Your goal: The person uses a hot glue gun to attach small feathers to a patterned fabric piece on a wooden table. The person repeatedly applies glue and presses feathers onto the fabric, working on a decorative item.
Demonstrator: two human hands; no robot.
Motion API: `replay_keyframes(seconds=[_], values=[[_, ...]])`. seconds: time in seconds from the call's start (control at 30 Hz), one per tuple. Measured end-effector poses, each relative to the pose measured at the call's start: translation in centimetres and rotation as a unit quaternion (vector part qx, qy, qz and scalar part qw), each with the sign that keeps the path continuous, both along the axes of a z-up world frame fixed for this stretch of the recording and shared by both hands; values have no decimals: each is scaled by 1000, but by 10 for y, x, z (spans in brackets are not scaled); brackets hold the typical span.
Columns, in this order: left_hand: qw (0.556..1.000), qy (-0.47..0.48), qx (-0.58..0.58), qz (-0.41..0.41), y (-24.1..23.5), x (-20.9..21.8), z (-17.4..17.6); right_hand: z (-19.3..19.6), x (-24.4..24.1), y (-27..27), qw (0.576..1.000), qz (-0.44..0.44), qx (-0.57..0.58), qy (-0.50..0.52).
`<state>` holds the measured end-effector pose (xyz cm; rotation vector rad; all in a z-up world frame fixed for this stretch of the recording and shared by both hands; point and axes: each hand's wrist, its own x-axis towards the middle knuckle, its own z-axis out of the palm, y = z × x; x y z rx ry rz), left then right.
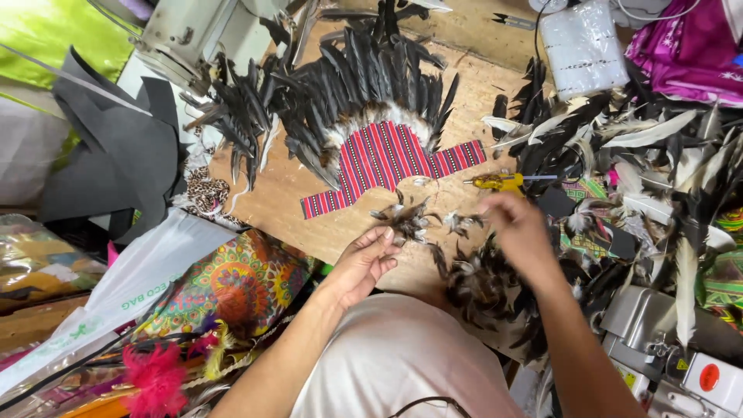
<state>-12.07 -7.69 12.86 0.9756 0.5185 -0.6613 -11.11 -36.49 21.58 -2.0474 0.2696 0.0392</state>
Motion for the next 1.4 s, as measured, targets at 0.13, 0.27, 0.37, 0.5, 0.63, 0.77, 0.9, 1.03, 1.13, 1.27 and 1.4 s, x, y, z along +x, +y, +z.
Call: replay_keyframes(seconds=[0.13,0.27,0.37,0.5,0.63,0.77,0.9,1.03,1.13,1.27,1.4], values=[[1000,-19,-10,-17,-20,1,1,-17,-40,37,989,24,148,12],[998,-27,-13,-49,-43,-9,5,-39,-54,48,981,-4,193,30],[997,-29,-14,-71,-55,-13,11,-57,-62,44,986,-31,160,26],[993,-39,-2,-110,-65,-12,15,-78,-78,34,993,-94,66,5],[989,-24,-11,-148,-50,22,26,-113,-84,11,982,-162,77,55],[984,-33,91,-149,-29,62,0,-155,-87,0,982,-145,34,115],[989,-48,79,-114,-26,101,-31,-123,-73,17,981,-110,10,158],[992,-48,53,-108,-33,125,-14,-141,-61,15,979,-112,-9,172],[986,-85,49,-133,-39,139,-7,-86,-55,35,973,-160,-12,163],[976,-91,23,-198,-44,147,14,-57,-52,46,961,-241,14,136],[938,-84,-24,-336,-51,151,16,-31,-54,66,943,-277,183,28]])
